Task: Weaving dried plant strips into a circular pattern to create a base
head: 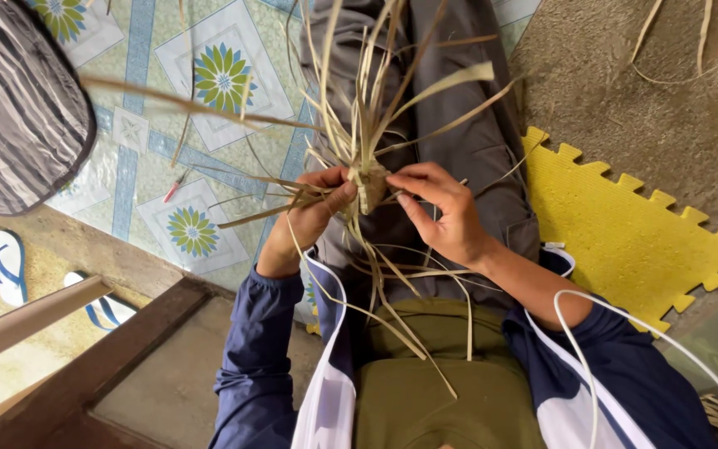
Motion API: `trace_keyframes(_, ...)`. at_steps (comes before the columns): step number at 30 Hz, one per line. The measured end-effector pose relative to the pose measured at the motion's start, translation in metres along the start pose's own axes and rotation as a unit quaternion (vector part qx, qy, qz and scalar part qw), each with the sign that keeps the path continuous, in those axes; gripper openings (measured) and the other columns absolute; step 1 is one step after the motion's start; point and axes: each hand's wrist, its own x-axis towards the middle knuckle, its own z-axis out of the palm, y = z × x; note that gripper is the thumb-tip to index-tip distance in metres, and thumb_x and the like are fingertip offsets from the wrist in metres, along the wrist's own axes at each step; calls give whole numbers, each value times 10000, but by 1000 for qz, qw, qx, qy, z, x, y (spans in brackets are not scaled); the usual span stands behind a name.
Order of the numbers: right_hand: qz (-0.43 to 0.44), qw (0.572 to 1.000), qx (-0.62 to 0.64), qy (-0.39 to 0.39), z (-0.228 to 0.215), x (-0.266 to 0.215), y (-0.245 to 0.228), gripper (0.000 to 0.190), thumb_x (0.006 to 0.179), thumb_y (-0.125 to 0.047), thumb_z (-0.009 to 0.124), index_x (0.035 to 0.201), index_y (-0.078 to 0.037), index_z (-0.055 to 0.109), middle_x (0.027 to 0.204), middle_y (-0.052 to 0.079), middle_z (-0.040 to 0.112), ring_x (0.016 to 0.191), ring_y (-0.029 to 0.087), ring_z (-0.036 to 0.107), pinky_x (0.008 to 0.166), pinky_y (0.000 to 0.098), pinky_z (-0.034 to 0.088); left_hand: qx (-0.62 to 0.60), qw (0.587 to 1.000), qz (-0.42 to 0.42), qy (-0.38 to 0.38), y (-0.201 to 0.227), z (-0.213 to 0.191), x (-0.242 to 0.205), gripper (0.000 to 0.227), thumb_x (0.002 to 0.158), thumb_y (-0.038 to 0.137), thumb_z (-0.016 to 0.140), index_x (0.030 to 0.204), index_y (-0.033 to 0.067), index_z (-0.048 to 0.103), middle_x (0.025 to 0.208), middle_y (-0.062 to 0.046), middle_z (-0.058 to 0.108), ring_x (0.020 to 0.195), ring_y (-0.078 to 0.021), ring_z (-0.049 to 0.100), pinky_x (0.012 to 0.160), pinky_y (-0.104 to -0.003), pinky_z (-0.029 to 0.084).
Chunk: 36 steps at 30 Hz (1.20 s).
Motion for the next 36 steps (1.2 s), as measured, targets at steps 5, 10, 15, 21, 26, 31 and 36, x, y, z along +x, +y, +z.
trace_keyframes(5, -134, 985, -100, 48, 5, -5, 1, 278, 859, -68, 853, 1129, -35, 799, 1072, 131, 689, 869, 255, 705, 767, 353, 603, 36, 998, 15, 40, -7, 11, 0, 222, 989, 240, 690, 933, 27, 723, 754, -35, 634, 709, -127, 561, 685, -245, 462)
trace_keyframes(10, -205, 968, -143, 31, 7, 3, -3, 249, 834, -14, 855, 1073, -23, 785, 1080, 138, 681, 876, 273, 708, 781, 370, 615, 49, 997, 39, 47, -11, 23, 1, 229, 983, 258, 708, 946, 34, 738, 748, -42, 659, 706, -116, 589, 679, -237, 497)
trace_keyframes(15, -228, 954, -191, 22, 2, -1, -9, 58, 904, -12, 781, 961, -27, 779, 980, 128, 692, 778, 279, 704, 684, 391, 600, 52, 996, 66, 43, -27, 35, 3, 190, 984, 223, 681, 942, 48, 742, 766, -76, 674, 728, -171, 611, 705, -297, 525)
trace_keyframes(21, -116, 983, -136, 32, -8, 5, -5, 96, 908, 17, 775, 968, -55, 796, 832, 60, 724, 677, 248, 727, 583, 333, 584, 129, 983, 128, 36, -18, 36, -5, 148, 945, 245, 742, 974, 102, 763, 822, -110, 699, 739, -219, 670, 700, -319, 540)
trace_keyframes(26, 19, 997, -64, 32, -9, 5, 7, 57, 952, -43, 747, 915, -82, 768, 707, 43, 700, 594, 181, 670, 543, 303, 546, 157, 972, 164, 54, -8, 45, -7, 132, 961, 148, 703, 971, 20, 732, 843, -167, 647, 760, -274, 637, 738, -359, 541)
trace_keyframes(31, 126, 988, 69, 63, -22, 14, -14, 55, 976, -47, 717, 1000, 1, 704, 733, 92, 692, 677, 124, 671, 613, 255, 555, 144, 966, 210, 50, -29, 45, -2, 183, 995, 180, 645, 956, 1, 643, 850, -180, 594, 783, -358, 647, 725, -410, 534)
trace_keyframes(36, 147, 989, 13, -20, -20, 13, -24, 111, 919, 51, 743, 1030, 58, 744, 801, 198, 721, 762, 204, 717, 605, 324, 568, 133, 971, 190, 47, -42, 39, 1, 151, 1031, 184, 593, 998, 42, 631, 863, -147, 601, 812, -288, 653, 737, -390, 523)
